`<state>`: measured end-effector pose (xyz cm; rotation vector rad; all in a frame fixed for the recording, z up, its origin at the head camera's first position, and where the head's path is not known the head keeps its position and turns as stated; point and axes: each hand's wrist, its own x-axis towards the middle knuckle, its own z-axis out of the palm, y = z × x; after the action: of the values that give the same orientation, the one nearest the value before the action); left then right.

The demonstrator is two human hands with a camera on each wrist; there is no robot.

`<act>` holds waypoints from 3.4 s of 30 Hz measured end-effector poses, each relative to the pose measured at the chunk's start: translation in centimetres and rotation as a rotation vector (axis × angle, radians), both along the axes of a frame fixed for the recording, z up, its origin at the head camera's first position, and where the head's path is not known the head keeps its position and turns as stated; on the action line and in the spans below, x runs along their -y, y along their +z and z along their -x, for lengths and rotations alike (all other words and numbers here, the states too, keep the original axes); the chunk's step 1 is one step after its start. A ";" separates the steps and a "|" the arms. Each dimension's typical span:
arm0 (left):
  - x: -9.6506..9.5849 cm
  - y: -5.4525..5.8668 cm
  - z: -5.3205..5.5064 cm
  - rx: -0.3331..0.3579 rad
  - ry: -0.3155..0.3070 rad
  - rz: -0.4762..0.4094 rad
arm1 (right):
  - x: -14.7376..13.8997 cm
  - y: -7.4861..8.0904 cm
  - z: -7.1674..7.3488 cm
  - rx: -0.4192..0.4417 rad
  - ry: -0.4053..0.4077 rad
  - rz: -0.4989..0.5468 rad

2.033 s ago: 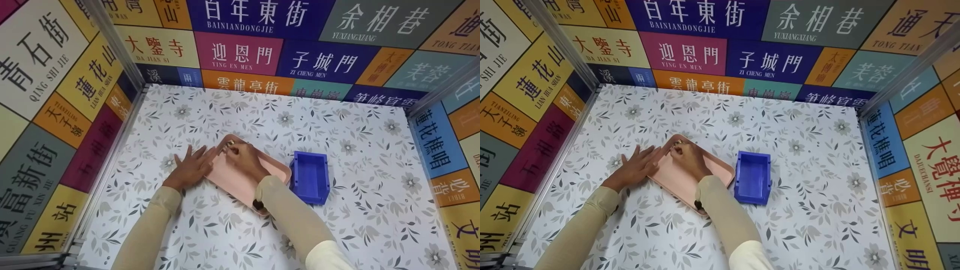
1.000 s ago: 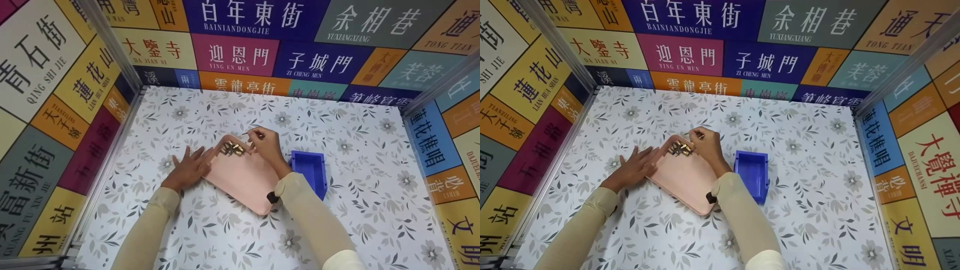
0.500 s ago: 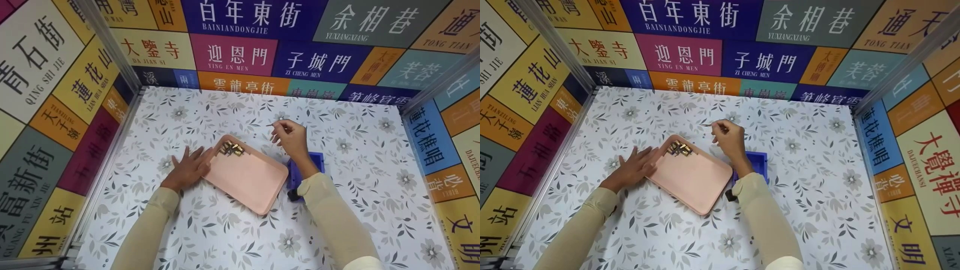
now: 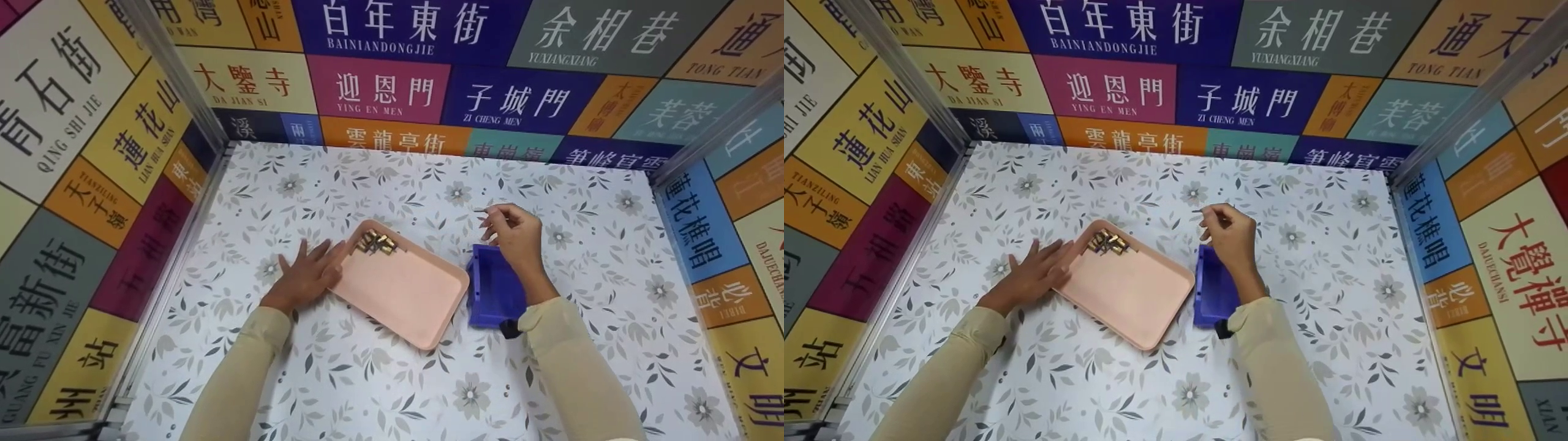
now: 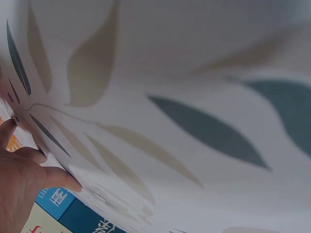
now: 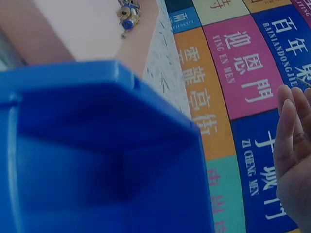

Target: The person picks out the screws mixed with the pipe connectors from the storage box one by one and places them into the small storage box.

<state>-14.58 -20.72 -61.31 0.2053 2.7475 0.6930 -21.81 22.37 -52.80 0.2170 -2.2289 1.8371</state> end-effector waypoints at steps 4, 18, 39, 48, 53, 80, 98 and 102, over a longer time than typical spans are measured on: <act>0.0 0.0 0.0 0.003 0.007 0.000 | -1.3 -0.4 -0.7 0.032 -0.020 0.001; 0.0 0.2 -0.1 -0.004 -0.015 0.008 | -3.4 0.2 -4.3 0.101 -0.081 0.072; -0.1 0.1 -0.1 0.001 -0.008 0.002 | -5.3 -2.1 -5.7 0.136 -0.128 0.035; -0.1 0.2 0.0 0.003 -0.013 0.030 | -5.3 -2.4 -5.6 0.119 -0.142 0.057; -0.1 0.1 0.0 0.002 -0.009 0.026 | -5.4 -2.7 -5.7 0.107 -0.141 0.058; 0.0 0.1 0.0 -0.004 -0.013 -0.007 | -5.4 -2.7 -5.5 0.067 -0.064 -0.023; 0.0 0.1 0.0 -0.006 -0.009 -0.008 | -5.5 -2.7 -5.6 0.049 -0.041 -0.011; 0.0 0.2 0.0 0.001 -0.015 -0.013 | -5.4 -2.5 -5.6 0.059 -0.048 -0.016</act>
<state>-14.58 -20.74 -61.06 0.2282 2.7386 0.7069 -16.23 27.80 -55.31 0.1125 -2.2681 1.8250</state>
